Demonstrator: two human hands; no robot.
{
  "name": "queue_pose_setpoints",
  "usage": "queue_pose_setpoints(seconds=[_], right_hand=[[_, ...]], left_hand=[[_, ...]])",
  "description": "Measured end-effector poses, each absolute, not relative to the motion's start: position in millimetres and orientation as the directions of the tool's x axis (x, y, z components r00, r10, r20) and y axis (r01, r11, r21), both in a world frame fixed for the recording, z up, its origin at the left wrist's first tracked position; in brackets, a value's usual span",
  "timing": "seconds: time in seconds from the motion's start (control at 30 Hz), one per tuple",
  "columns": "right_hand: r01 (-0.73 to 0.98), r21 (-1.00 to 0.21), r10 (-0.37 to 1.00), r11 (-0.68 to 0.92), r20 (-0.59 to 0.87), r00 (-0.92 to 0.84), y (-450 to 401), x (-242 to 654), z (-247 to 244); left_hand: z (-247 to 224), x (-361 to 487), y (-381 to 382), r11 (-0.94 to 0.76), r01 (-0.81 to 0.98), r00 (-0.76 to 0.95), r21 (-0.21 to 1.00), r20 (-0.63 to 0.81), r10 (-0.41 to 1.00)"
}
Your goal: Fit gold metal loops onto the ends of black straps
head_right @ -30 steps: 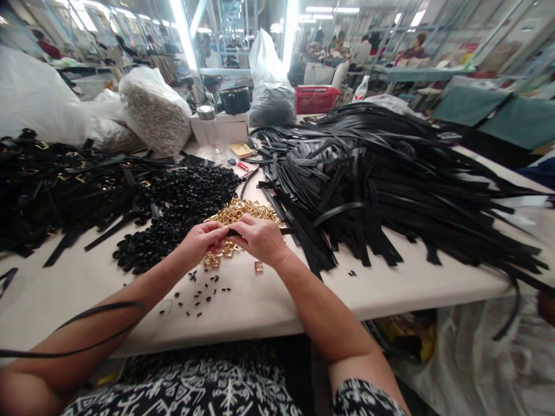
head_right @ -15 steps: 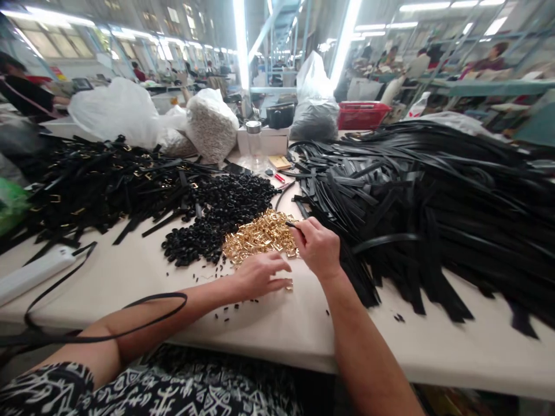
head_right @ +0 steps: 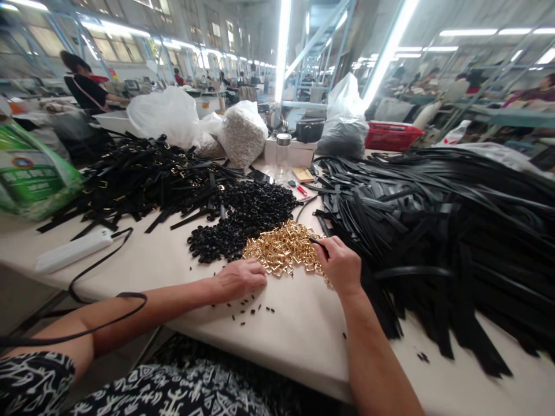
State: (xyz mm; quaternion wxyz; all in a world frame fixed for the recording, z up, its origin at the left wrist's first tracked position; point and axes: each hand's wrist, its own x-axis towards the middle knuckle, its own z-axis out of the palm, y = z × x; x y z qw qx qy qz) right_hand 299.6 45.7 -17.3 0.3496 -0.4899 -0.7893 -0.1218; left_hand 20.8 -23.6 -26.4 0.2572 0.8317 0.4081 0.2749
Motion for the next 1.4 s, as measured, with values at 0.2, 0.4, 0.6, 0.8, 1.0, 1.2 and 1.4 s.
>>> queue_pose_setpoints(seconds=[0.2, 0.4, 0.6, 0.8, 1.0, 1.2, 1.4], right_hand=[[0.872, -0.072, 0.658, 0.484, 0.686, -0.309, 38.3, 295.9, -3.1], [0.812, -0.027, 0.616, 0.584, 0.666, -0.421, 23.1, 261.8, 49.2], [0.734, -0.083, 0.582, 0.674, 0.672, -0.458, 26.4, 219.4, 74.9], [0.706, -0.201, 0.612, 0.679, 0.685, -0.394, 34.9, 196.1, 32.9], [0.673, -0.268, 0.664, 0.69, 0.605, -0.439, 30.6, 186.1, -3.9], [0.635, -0.358, 0.696, 0.685, 0.578, -0.426, 30.8, 180.9, -9.3], [0.617, -0.377, 0.702, 0.69, 0.557, -0.444, 30.1, 174.9, -18.1]], left_hand=[[-15.7, -56.7, -9.1, -0.449, 0.669, 0.351, 0.592, 0.281, 0.893], [-12.8, -78.7, 15.9, -0.414, 0.763, 0.324, 0.496, 0.26, 0.91], [-15.5, -57.0, 33.3, -0.389, 0.807, 0.31, 0.445, 0.243, 0.919], [-7.3, -63.7, 36.7, -0.309, 0.768, 0.193, 0.562, 0.256, 0.947], [-10.8, -42.3, 29.2, 0.099, -0.002, 0.009, 0.995, -0.099, 0.995], [-17.4, -20.0, 22.4, 0.234, -0.337, 0.096, 0.912, -0.214, 0.972], [-17.1, -15.8, 17.9, 0.297, -0.398, 0.16, 0.868, -0.253, 0.954]])
